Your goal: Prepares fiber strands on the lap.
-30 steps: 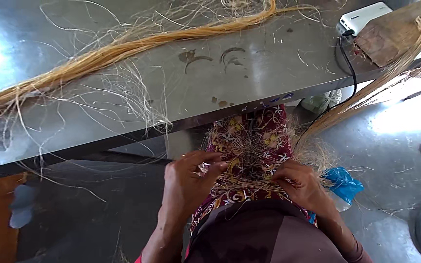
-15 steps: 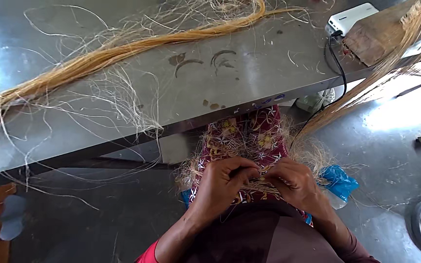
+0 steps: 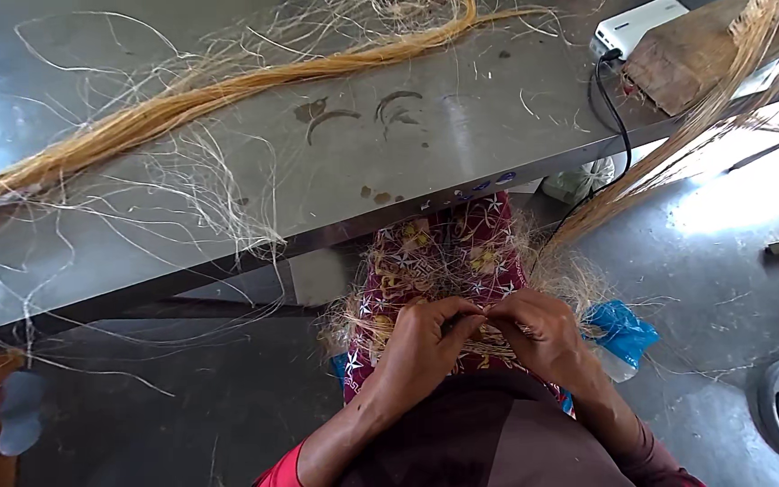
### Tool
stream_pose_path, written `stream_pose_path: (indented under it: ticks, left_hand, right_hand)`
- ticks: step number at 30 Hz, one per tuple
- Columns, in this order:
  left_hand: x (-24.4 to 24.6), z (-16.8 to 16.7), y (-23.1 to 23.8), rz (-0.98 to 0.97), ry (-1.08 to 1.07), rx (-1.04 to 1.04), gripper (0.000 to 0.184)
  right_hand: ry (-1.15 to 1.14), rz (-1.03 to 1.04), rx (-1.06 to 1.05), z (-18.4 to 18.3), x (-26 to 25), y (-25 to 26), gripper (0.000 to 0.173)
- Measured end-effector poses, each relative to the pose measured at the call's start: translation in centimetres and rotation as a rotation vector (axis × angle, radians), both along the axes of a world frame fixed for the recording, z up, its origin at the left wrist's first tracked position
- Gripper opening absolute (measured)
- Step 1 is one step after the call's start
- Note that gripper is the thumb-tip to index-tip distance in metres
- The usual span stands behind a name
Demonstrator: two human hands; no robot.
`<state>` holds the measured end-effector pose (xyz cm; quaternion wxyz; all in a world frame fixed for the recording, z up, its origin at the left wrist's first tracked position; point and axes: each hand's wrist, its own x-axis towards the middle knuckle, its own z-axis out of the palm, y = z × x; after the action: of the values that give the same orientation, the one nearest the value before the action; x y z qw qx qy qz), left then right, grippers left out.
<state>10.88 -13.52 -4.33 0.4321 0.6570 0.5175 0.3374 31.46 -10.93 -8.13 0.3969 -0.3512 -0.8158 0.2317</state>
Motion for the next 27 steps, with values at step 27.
stream_pose_path:
  ticks: [27]
  left_hand:
    - [-5.7,-0.8,0.8,-0.286,-0.163,-0.105,0.027]
  right_hand:
    - [-0.118,-0.148,-0.045,-0.6,1.3,1.4,0.020]
